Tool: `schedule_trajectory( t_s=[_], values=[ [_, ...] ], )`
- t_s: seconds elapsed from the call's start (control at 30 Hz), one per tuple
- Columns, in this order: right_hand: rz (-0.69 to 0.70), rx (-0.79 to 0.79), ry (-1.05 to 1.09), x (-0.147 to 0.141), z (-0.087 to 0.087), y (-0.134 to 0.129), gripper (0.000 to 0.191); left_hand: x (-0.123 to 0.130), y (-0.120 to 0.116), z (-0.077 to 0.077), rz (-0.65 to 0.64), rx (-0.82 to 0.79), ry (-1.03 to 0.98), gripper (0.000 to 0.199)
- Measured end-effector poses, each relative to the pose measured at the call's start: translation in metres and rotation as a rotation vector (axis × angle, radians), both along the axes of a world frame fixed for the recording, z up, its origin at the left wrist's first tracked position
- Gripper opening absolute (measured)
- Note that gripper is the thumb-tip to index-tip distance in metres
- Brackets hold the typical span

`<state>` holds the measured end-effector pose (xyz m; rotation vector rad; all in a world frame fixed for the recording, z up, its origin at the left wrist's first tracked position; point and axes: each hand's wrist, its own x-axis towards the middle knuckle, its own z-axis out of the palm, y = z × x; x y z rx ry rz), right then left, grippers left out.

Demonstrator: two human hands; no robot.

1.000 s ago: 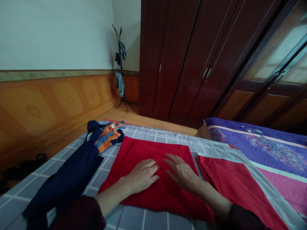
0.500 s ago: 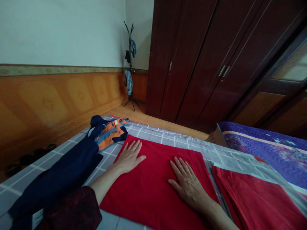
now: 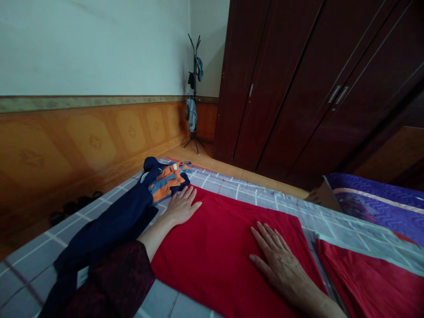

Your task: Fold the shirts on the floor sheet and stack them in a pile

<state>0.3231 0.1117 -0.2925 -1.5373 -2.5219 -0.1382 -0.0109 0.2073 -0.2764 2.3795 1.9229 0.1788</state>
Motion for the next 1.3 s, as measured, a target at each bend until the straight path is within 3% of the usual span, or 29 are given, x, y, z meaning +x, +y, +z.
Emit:
schedule_trajectory(
  t_s=[0.07, 0.13, 0.27, 0.43, 0.53, 0.6, 0.77, 0.87, 1.07, 1.3],
  values=[
    [0.001, 0.005, 0.007, 0.001, -0.001, 0.0, 0.063, -0.004, 0.001, 0.001, 0.093, 0.043, -0.013, 0.065],
    [0.004, 0.003, 0.01, 0.001, -0.001, 0.001, 0.063, -0.004, 0.0, 0.002, 0.08, 0.108, -0.044, 0.063],
    [0.009, -0.003, 0.015, 0.001, 0.0, 0.0, 0.063, -0.002, -0.004, 0.006, -0.231, 0.073, -0.066, 0.06],
    [0.016, 0.003, 0.035, 0.001, 0.0, 0.001, 0.062, 0.001, -0.011, 0.016, -0.104, 0.063, -0.056, 0.056],
    [0.015, 0.014, 0.041, 0.001, -0.001, 0.001, 0.062, 0.012, -0.02, 0.02, -0.359, -0.036, -0.114, 0.056],
    [0.01, 0.011, 0.039, 0.001, -0.001, 0.001, 0.062, 0.02, -0.023, 0.019, -0.455, -0.081, -0.163, 0.055],
    [0.012, 0.007, 0.023, 0.001, -0.001, 0.001, 0.062, 0.024, -0.019, 0.009, -0.237, 0.179, -0.458, 0.038],
    [0.013, 0.02, 0.039, 0.001, -0.003, 0.002, 0.062, 0.022, -0.016, 0.007, -0.238, 0.265, -0.46, 0.031],
    [0.011, 0.018, 0.028, 0.002, -0.003, 0.002, 0.062, 0.02, -0.016, -0.001, -0.265, 0.211, -0.333, 0.056],
    [-0.004, 0.0, 0.016, 0.001, -0.001, 0.001, 0.062, 0.019, -0.014, -0.003, -0.248, 0.111, -0.17, 0.058]
  ],
)
